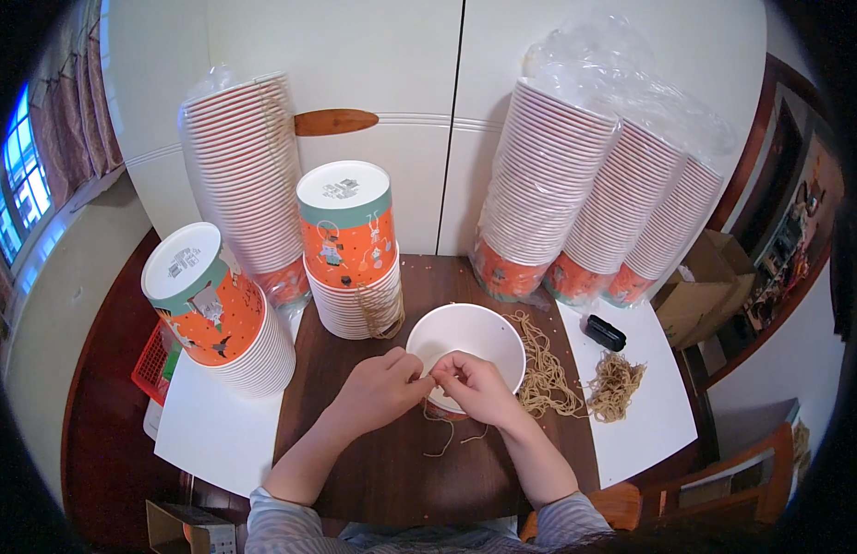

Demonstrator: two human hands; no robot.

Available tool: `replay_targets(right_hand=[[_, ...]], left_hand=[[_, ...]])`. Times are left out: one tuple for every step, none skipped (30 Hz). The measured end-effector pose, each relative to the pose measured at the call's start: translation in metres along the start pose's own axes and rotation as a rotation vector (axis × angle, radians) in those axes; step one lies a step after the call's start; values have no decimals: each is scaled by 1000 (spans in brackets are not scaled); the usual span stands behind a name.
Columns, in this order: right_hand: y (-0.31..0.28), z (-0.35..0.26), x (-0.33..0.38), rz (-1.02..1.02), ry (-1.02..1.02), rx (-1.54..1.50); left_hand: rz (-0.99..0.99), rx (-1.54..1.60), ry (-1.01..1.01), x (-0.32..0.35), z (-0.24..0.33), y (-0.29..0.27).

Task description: Tying rubber bands around paper cups for packaging.

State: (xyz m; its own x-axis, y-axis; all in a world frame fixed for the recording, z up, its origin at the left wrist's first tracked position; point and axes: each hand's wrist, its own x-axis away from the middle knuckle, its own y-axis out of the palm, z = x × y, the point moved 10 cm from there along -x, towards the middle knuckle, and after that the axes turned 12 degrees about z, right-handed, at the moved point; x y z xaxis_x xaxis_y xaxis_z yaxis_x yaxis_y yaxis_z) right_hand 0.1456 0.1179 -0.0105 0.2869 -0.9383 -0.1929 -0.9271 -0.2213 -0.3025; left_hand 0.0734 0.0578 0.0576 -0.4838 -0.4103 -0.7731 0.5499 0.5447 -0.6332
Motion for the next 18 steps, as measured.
replay_targets(right_hand=[[1, 1, 0, -6, 6, -7], [1, 2, 0, -12, 13, -15], [1, 2, 0, -11, 13, -14], [0, 5, 0, -15, 39, -19], [0, 7, 0, -19, 65, -23], [1, 8, 0, -18, 64, -24], [0, 8, -1, 1, 42, -40], [-1, 7, -1, 19, 20, -57], [-1, 7, -1, 19, 21, -57], [-1, 5, -1, 22, -1, -55], [-1, 3, -1, 26, -24, -52], [-2, 3, -1, 26, -23, -52], [-2, 3, -1, 23, -13, -47], [-2, 2, -1, 21, -3, -42], [-2, 1, -1, 21, -3, -41], [-2, 0, -1, 25, -15, -30], [-3, -2, -1, 29, -26, -18], [-2, -3, -1, 28, -27, -18]], left_hand=[[11, 8, -8, 0, 0, 0], [22, 17, -15, 0, -1, 0], [22, 18, -14, 0, -1, 0], [38, 139, -113, 0, -9, 0], [53, 261, -212, 1, -17, 0], [53, 260, -210, 2, -18, 0], [50, 341, -285, 5, -26, 2], [47, 423, -360, 8, -33, 5], [46, 423, -361, 9, -34, 6], [37, 470, -416, 11, -38, 9], [29, 517, -471, 14, -42, 12], [29, 517, -471, 14, -42, 13], [15, 550, -502, 15, -43, 15], [2, 583, -534, 16, -44, 18], [2, 583, -533, 16, -43, 18], [-5, 598, -596, 18, -46, 20], [-11, 612, -658, 21, -48, 22], [-10, 611, -659, 22, -47, 23]])
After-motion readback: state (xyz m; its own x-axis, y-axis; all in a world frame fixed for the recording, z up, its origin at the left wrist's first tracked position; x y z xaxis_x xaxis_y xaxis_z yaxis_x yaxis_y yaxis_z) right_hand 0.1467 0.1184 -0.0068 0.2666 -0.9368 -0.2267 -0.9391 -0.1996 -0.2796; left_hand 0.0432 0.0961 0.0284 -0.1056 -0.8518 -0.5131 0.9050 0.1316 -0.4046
